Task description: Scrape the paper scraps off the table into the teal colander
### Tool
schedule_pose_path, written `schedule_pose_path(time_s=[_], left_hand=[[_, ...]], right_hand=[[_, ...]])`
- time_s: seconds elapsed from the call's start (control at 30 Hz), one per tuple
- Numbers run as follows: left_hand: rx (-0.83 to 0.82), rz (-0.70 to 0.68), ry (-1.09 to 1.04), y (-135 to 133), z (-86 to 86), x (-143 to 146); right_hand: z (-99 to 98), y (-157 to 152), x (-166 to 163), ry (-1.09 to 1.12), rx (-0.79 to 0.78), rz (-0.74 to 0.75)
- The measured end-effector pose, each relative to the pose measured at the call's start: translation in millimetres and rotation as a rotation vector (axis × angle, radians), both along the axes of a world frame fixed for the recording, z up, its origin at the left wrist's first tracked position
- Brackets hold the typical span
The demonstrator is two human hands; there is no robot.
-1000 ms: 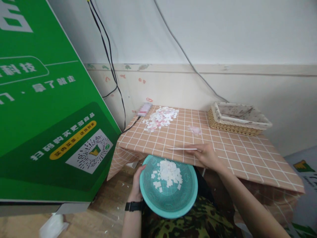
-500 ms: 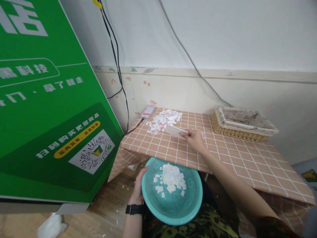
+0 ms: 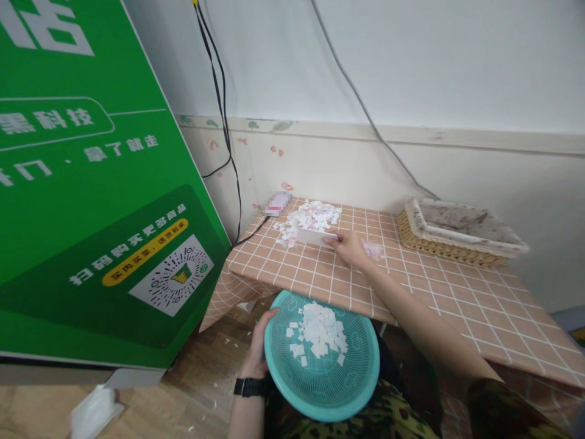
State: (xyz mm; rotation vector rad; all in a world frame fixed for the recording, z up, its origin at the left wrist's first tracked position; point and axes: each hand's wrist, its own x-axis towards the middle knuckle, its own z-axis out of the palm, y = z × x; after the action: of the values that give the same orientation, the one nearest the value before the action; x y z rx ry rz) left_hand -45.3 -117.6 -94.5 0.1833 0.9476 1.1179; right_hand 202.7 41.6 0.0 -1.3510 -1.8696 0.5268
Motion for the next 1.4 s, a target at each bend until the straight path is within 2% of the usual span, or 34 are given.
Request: schedule_pose_path(time_s=[0.3, 0.57, 0.73, 0.97, 1.27, 1.4], left_hand=[[-0.024, -0.012, -0.035, -0.7, -0.1, -1.1], [-0.031, 0.03, -0.026, -0.2, -4.2, -2.2], [-0.015, 0.005, -0.026, -0.6, -6.0, -2.7], [-0.02, 0.022, -0.017, 0.3, -9.0, -3.5], [-0.025, -0.003, -0.016, -1.4, -6.7, -2.5], [-0.025, -0.013, -0.015, -1.0, -3.1, -2.2]], right_hand=[[-5.1, 19.4, 8.9, -0.031, -0.03, 0.023], [5.7, 24.6, 16.5, 0.052, -0.162, 0.252], [9.5, 28.0, 14.8, 0.053, -0.152, 0.246], [1.2, 31.7, 3.6, 0.089, -0.143, 0.272], [12.2, 26.9, 19.6, 0.067, -0.25, 0.35], [10.8, 24.0, 18.7, 0.115, -0.233, 0.333]])
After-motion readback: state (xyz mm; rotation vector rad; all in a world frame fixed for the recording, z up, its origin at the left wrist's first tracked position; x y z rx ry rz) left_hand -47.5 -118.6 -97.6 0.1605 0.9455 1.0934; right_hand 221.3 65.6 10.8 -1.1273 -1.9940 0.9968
